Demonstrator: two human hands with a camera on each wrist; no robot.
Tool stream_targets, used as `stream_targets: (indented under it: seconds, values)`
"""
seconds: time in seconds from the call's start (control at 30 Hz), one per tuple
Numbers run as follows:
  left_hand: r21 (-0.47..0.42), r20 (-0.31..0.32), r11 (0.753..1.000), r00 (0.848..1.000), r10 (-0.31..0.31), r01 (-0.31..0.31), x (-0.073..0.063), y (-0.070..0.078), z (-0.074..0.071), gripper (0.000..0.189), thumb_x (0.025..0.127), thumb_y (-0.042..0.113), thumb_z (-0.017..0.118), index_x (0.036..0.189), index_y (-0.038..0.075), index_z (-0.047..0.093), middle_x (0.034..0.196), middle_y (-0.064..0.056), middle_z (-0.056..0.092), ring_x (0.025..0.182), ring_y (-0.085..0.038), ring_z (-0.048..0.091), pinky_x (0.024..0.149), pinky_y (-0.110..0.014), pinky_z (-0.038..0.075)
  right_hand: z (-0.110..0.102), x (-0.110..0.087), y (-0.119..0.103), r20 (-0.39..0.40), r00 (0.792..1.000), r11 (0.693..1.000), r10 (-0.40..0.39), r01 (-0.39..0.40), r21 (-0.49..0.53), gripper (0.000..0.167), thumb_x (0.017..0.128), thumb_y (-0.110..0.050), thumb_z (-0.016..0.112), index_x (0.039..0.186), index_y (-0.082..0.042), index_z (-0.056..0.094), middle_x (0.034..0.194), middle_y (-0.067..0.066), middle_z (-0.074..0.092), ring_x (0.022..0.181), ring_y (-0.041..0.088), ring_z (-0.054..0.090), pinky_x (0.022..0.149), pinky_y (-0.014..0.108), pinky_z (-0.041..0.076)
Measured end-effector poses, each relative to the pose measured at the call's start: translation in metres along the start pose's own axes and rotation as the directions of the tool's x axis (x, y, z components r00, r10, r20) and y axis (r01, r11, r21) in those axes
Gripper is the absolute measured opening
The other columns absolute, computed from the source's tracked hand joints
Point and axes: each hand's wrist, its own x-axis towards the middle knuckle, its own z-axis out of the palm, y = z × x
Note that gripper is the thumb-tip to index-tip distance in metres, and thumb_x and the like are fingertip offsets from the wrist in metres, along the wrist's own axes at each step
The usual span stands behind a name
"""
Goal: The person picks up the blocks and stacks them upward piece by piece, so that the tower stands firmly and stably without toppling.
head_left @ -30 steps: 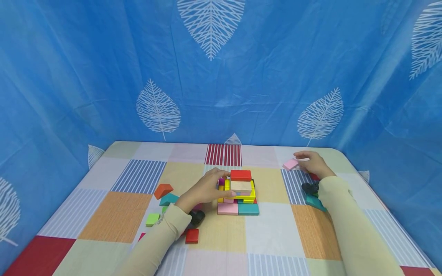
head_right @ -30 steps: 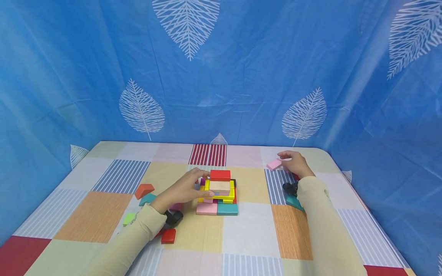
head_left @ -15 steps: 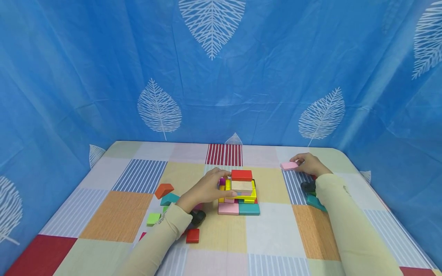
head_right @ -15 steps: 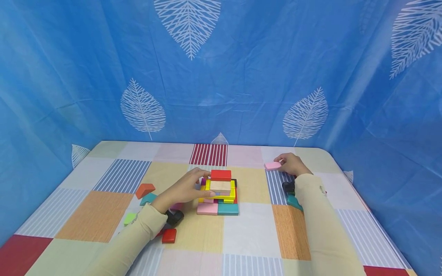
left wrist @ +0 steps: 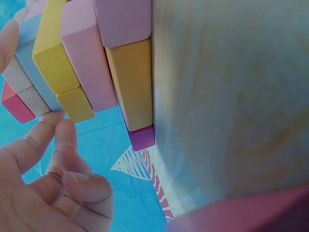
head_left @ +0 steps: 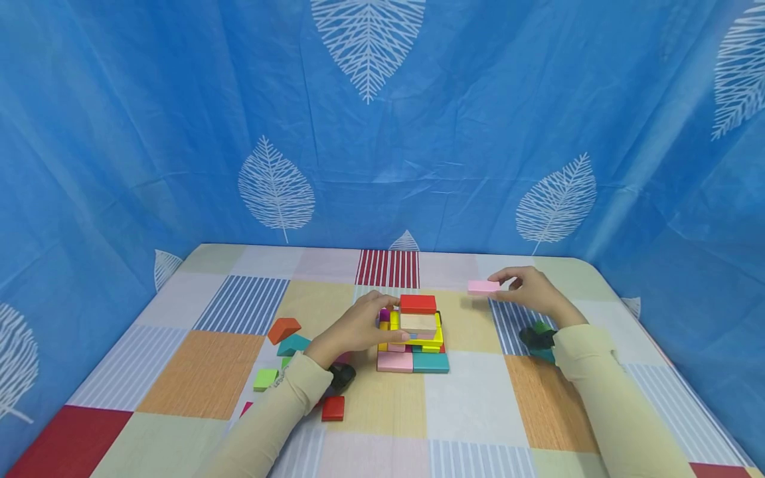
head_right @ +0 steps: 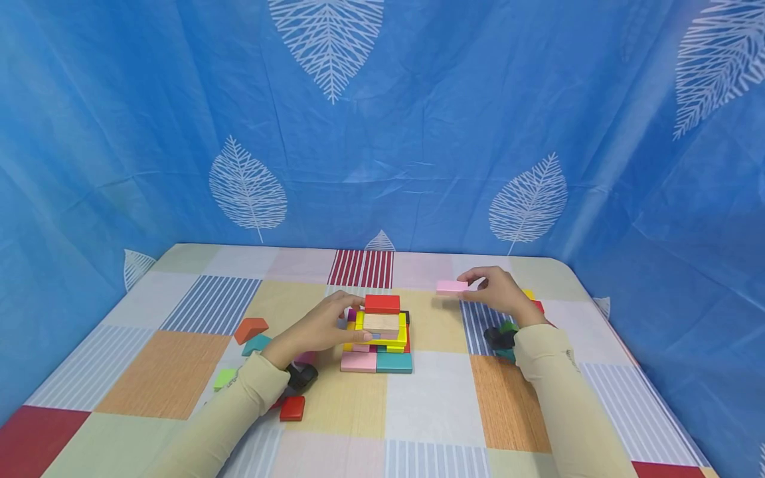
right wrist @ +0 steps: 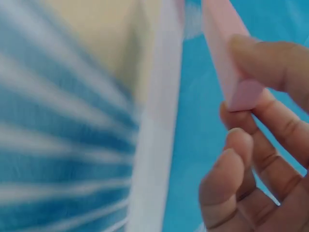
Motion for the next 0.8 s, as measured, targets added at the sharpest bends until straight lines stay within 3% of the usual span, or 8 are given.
stream_targets:
  seconds: [0.23,0.43,0.6,0.8]
  values:
    - [0.000,0.001,1.000,1.000,-0.003,0.003,-0.001,0.001,-0.001,0.076,0.090,0.038,0.089,0.153,0.007,0.059,0.138,-0.015,0.061,0.129,-0.032,0.058,0.106,-0.056,0.055,0.016,-0.021,-0.038,-0.136,0.987,0.991,-0.090,0.102,0.088,0.036,0.096,-0.009,0.083,0.128,0.004,0.074,0.119,0.021,0.071,0.092,0.027,0.058,0.073,0.024,0.055]
    - [-0.005,0.005,1.000,1.000,0.002,-0.002,-0.001,0.001,-0.002,0.077,0.091,0.038,0.088,0.153,0.006,0.058,0.139,-0.015,0.060,0.130,-0.033,0.057,0.107,-0.057,0.054,0.034,-0.035,-0.059,-0.250,0.957,0.972,-0.148,0.188,0.144,0.034,0.094,-0.005,0.084,0.126,0.002,0.076,0.104,0.013,0.069,0.087,0.022,0.059,0.076,0.020,0.055]
    - [-0.012,0.002,1.000,1.000,0.002,-0.002,-0.001,0.001,-0.001,0.076,0.091,0.037,0.089,0.153,0.006,0.058,0.140,-0.015,0.060,0.131,-0.033,0.057,0.108,-0.057,0.054,0.053,-0.041,-0.066,-0.269,0.935,0.949,-0.233,0.279,0.147,0.030,0.090,0.000,0.086,0.119,0.000,0.077,0.093,0.008,0.067,0.081,0.015,0.059,0.075,0.020,0.055]
    - [-0.012,0.000,1.000,1.000,-0.009,0.009,-0.002,0.003,-0.002,0.083,0.089,0.039,0.089,0.157,0.008,0.054,0.141,-0.015,0.060,0.133,-0.033,0.056,0.108,-0.056,0.054,0.072,-0.043,-0.075,-0.266,0.906,0.923,-0.329,0.368,0.114,0.029,0.086,0.001,0.088,0.113,-0.002,0.077,0.099,0.007,0.072,0.081,0.017,0.057,0.072,0.023,0.055]
